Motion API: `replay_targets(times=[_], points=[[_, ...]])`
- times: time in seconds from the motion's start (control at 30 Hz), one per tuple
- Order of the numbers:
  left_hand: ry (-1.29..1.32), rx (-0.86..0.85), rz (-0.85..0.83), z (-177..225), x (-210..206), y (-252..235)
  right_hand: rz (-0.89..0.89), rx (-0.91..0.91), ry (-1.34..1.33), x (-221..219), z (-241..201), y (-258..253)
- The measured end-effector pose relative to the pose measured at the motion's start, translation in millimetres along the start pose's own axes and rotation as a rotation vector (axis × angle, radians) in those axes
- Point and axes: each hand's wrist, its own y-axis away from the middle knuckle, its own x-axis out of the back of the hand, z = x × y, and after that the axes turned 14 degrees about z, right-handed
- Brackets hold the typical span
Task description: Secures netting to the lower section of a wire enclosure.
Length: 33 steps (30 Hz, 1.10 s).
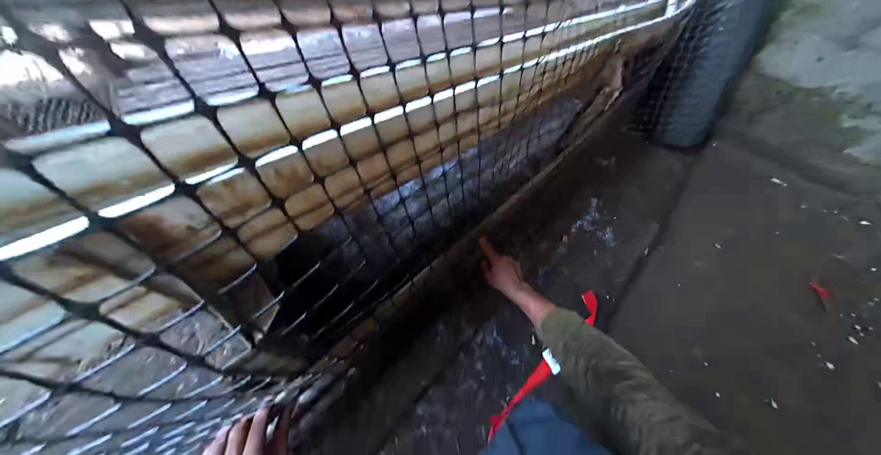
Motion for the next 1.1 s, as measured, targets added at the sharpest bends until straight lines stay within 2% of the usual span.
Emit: replay_targets(times=[0.43,0.57,0.7,0.8,0.9,1.1], points=[[0.005,-0.027,0.097,5.5,-12.5,-7.9,0.065,0.017,0.084,7.6,3.1,-5.7],[0.032,0.057,0.04,11.8,-5.8,-14.9,0.196,0.103,0.078,13.5,0.0,3.0],[0.035,0.047,0.074,4.7,-14.7,-11.1,0.456,0.273,-0.032,18.4,3.4,30.1],[0.016,0.032,0.094,4.6,-16.8,-10.1,0.537,0.334,-0.123,15.1,2.7,63.5],[0.021,0.038,0.089,4.0,-18.2,-10.3,0.441,0.455,-0.224,3.8,-12.9,108.8],[0.04,0.032,0.072,3.2,-17.5,-10.7,-0.227,0.666,-0.426,-19.4,-106.2,188.6]])
